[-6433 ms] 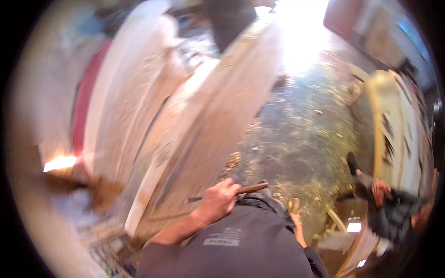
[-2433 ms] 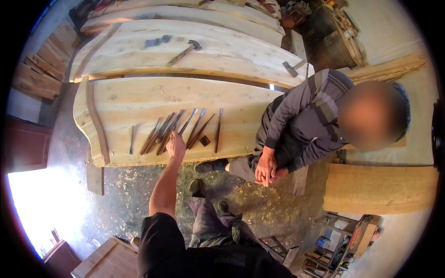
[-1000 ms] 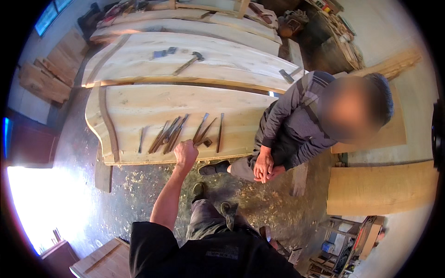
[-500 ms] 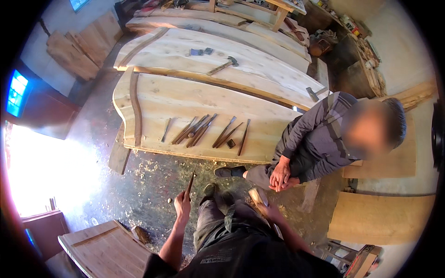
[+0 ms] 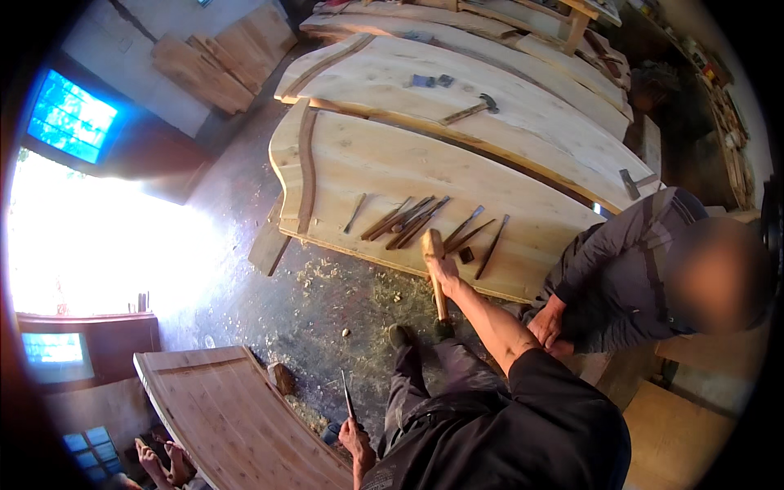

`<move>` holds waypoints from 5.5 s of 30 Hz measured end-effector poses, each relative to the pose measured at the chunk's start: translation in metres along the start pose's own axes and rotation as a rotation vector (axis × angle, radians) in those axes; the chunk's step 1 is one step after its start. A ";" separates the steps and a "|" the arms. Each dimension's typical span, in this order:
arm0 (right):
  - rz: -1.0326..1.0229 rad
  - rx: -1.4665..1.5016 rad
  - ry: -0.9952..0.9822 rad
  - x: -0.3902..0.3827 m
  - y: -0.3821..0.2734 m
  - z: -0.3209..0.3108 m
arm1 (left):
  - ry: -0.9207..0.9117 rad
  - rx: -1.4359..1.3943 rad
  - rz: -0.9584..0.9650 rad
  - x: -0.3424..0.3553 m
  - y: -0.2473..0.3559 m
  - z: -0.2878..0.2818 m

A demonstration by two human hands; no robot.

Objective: The person carves intricate decorative patterns into a wooden board using a chisel and a wooden mallet.

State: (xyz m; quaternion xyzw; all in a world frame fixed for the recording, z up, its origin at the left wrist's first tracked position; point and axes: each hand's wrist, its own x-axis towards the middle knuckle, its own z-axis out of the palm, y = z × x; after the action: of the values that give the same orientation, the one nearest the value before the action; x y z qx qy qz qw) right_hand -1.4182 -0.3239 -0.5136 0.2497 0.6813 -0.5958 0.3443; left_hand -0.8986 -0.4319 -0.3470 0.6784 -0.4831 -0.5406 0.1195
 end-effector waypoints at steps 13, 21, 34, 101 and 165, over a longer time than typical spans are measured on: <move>-0.069 -0.304 0.527 0.042 -0.032 0.071 | 0.187 -0.232 -0.071 -0.066 -0.021 -0.020; 0.112 -0.175 0.347 0.084 -0.024 0.081 | 0.149 -0.007 -0.136 -0.066 -0.150 -0.092; 0.050 0.026 -0.014 0.095 -0.027 0.031 | 0.451 -0.178 0.142 -0.101 -0.019 -0.046; -0.532 -1.692 -2.523 -0.984 0.492 0.115 | 1.074 0.905 0.452 -0.510 -0.307 -0.519; -0.824 -1.780 -2.210 -1.143 0.582 0.159 | 0.757 0.600 0.782 -0.473 -0.432 -0.701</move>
State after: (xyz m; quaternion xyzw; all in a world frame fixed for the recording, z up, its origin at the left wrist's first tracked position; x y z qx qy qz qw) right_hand -0.2251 -0.3042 -0.0182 -0.8161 0.2336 0.0715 0.5237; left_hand -0.0518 -0.0951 -0.0789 0.5997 -0.7509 -0.0193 0.2757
